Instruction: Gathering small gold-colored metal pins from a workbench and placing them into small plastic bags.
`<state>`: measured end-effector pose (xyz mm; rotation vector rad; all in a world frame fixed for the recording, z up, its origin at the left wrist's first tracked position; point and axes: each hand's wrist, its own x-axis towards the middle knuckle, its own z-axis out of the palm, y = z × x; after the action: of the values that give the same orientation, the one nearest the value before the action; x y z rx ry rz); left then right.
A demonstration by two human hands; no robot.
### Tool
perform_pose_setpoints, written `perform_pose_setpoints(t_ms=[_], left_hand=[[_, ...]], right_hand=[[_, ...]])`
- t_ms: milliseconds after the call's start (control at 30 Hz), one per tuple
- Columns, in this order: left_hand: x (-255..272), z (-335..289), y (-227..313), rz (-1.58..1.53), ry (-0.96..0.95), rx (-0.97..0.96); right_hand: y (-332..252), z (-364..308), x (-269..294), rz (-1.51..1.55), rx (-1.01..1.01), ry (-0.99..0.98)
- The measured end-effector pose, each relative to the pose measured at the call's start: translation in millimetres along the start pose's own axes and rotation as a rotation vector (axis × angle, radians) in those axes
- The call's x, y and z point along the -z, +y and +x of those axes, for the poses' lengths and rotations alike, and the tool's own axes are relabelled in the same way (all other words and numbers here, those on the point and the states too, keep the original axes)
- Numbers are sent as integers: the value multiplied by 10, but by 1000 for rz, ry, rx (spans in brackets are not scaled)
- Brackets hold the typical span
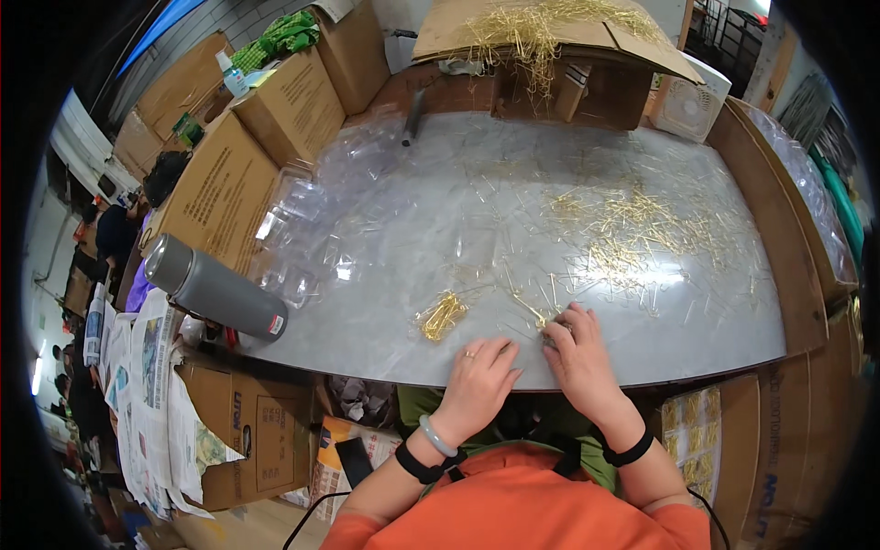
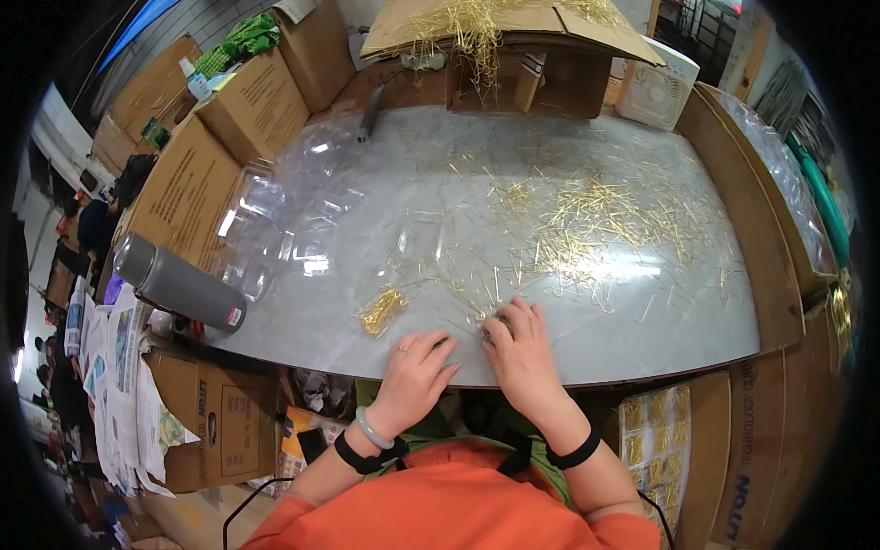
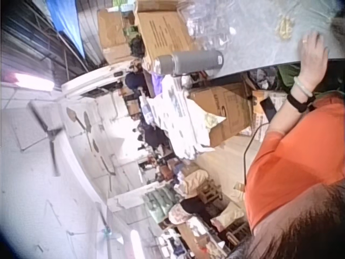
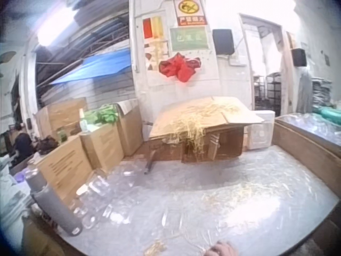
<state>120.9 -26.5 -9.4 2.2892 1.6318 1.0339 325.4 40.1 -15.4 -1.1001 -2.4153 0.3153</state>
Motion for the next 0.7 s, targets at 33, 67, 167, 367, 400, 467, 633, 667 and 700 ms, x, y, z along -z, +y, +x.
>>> perform_pose_setpoints(t_ms=[33,67,167,367,400,467,633,667,700], left_hand=[[-20,71,4,-4,-18,-19],[-35,125,8,-7,-36,-38],[-143,186,-35,-106,-56,-66],[-150,178,-2,-120,-36,-36],[-147,180,-3,-111,-44,-47],[-145,199,-7,-92,-61,-70],[-135,243,-3,-79,-94,-109],[-139,250,-7,-80,-102,-110],[-149,277,20,-24,-115,-86]], right_hand=[[24,-14,12,7,-34,11],[29,-30,51,23,-10,17],[-52,2,203,66,88,-15],[251,-25,149,-16,84,46],[243,-29,180,20,141,12],[327,-36,143,163,111,29],[173,-53,315,130,96,97],[205,-55,300,125,152,57],[251,-68,293,116,203,18]])
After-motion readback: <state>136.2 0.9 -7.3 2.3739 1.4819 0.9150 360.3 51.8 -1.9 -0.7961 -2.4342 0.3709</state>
